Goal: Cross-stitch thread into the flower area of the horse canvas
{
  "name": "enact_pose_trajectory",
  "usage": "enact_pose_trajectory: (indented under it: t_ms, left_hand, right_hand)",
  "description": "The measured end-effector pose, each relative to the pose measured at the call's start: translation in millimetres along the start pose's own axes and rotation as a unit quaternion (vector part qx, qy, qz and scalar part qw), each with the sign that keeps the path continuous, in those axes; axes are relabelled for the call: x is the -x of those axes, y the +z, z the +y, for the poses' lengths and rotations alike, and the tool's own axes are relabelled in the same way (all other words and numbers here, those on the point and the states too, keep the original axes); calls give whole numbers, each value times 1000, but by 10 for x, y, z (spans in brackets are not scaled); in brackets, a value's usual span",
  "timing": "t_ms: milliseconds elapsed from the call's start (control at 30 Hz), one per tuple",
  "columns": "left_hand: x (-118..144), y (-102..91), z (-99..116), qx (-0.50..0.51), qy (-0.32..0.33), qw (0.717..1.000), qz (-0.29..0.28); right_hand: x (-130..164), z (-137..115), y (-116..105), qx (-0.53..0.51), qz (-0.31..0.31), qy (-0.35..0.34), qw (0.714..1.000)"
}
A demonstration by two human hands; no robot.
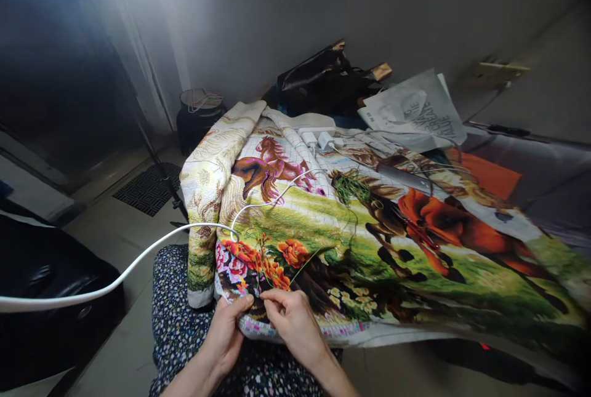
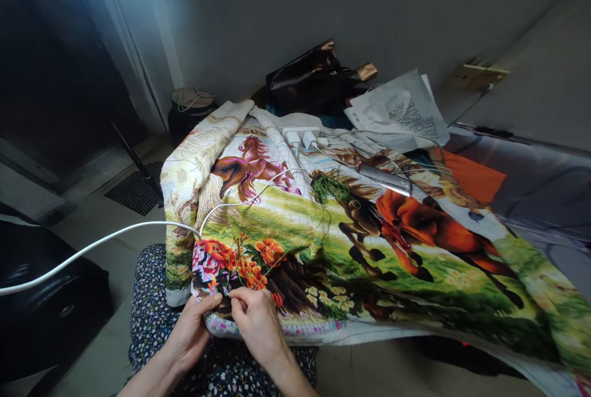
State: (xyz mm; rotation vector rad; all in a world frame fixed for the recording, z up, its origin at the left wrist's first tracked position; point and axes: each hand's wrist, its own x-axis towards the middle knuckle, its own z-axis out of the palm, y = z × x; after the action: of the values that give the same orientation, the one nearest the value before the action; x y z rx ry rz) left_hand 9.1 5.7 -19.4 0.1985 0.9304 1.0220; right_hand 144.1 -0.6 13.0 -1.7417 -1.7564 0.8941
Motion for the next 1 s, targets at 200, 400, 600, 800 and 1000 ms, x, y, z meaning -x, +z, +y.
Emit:
enact_pose_trajectory:
  t_ms: [200, 400, 600, 800, 1000]
  left_hand:
    - [-5, 7, -9, 2, 6, 1000, 3]
    - [-31, 22, -12, 28, -3, 1000, 4]
    - [-26, 39, -1, 15, 1, 1000, 16]
    - [-30, 30, 0, 9, 7, 1000, 16]
    - [-42, 6, -17, 10, 5, 1000, 18]
  right_hand:
    - [-28, -28, -10, 38, -4, -20, 999]
    - [-30, 54, 18, -65, -5, -26, 998]
    - [-46, 154, 10, -82, 5, -47, 995]
    - [-84, 181, 65, -98, 25, -64, 993]
    - [-83, 156, 63, -77, 27, -75, 994]
